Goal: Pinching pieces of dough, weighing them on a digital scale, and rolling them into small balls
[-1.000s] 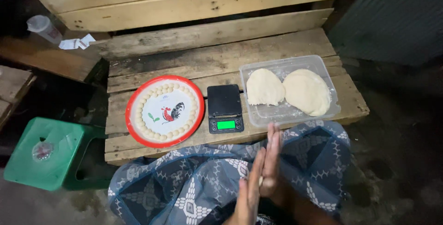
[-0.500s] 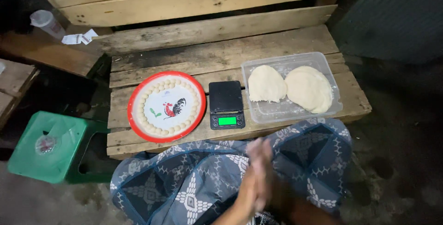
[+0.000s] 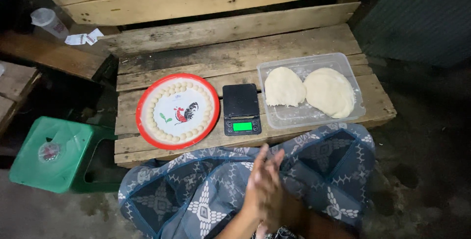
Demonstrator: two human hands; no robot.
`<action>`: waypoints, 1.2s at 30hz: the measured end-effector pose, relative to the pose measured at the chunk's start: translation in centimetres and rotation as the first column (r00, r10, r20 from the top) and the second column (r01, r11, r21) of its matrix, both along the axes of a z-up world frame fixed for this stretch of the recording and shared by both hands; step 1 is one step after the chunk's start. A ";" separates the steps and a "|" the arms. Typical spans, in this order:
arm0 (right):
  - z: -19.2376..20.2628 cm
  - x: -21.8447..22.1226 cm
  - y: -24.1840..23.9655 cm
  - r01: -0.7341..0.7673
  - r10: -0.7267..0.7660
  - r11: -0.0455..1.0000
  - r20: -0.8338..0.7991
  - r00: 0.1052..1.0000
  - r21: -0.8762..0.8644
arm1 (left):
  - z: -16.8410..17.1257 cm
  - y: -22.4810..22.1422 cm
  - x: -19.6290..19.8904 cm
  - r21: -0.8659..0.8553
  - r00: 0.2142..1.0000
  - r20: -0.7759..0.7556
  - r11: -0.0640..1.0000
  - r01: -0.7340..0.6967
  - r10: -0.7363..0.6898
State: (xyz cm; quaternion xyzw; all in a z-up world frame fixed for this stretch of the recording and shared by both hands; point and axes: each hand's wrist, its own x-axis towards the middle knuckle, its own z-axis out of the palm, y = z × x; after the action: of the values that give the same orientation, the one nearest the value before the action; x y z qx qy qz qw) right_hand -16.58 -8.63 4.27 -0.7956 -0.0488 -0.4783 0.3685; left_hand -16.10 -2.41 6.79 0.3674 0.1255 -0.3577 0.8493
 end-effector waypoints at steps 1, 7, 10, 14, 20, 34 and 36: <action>0.2 1.0 -1.0 0.016 -0.016 1.000 -0.004 1.000 -0.017 | -4.3 -0.6 -0.8 -0.349 0.994 0.111 0.936 0.035 0.004; -0.6 1.6 -0.7 0.098 -0.101 0.992 -0.030 0.994 -0.073 | -1.2 0.4 0.6 -0.167 0.953 0.295 0.986 -0.018 0.067; -1.7 0.0 -0.2 0.134 -0.139 0.985 -0.041 0.989 -0.104 | -4.5 -2.1 0.1 -0.517 0.764 0.509 0.850 -0.098 0.397; -1.4 3.1 -2.2 0.184 -0.197 0.971 -0.077 0.977 -0.150 | -1.1 1.6 0.4 0.109 0.956 0.272 0.990 0.087 -0.113; -3.2 1.1 -1.2 -0.275 0.269 0.958 -0.077 0.960 -0.082 | 0.5 2.7 3.0 -0.751 0.440 -0.586 0.253 -0.609 -0.680; -4.5 2.0 -6.7 -0.009 0.049 0.991 -0.308 0.950 0.132 | -7.1 14.4 16.9 0.547 0.894 0.423 0.746 -0.380 0.146; -5.0 2.1 -6.9 -0.032 0.066 0.991 -0.264 0.962 0.131 | -7.8 16.5 20.8 0.674 0.808 0.588 0.531 -0.513 0.033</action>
State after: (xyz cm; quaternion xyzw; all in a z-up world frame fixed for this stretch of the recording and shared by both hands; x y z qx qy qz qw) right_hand -14.43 -15.49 -0.72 -0.8267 0.0116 -0.3594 0.4328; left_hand 4.67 14.10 -1.04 0.7673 0.1045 -0.0055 0.6327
